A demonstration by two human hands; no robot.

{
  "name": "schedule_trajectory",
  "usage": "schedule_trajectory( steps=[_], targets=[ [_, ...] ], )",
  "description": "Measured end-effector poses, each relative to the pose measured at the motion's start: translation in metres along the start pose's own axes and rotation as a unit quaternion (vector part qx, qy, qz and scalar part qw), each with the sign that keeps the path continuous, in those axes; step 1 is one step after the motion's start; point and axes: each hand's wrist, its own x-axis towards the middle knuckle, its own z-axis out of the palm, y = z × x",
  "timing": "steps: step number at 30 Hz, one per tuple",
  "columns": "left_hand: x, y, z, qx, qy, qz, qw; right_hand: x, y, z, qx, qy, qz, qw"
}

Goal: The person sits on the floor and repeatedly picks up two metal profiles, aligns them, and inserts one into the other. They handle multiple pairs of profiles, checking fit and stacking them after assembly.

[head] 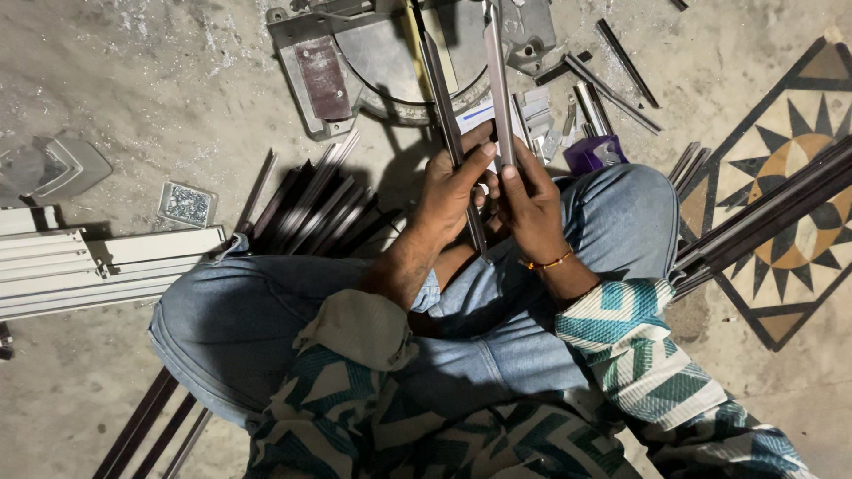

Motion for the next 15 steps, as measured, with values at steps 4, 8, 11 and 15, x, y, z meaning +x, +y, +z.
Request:
schedule_trajectory(
  steps=[4, 8, 11, 15],
  targets=[
    [-0.0010, 0.0001, -0.0007, -0.001, -0.002, -0.001, 1.000, -0.0004, -0.0007, 0.0006, 0.004, -0.006, 0.004, 1.000],
    [-0.0003, 0.0012, 0.0000, -0.004, 0.001, 0.007, 1.000, 0.0005, 0.0001, -0.0004, 0.001, -0.006, 0.003, 1.000],
    [-0.0004, 0.0017, 0.0004, -0.015, -0.001, 0.005, 1.000, 0.0015, 0.0013, -0.0010, 0.018, -0.006, 0.011, 1.000],
    [-0.0001, 0.0024, -0.0002, -0.005, -0.004, -0.002, 1.000, 0.0024, 0.0021, -0.0016, 0.004, 0.000, 0.009, 1.000]
  ],
)
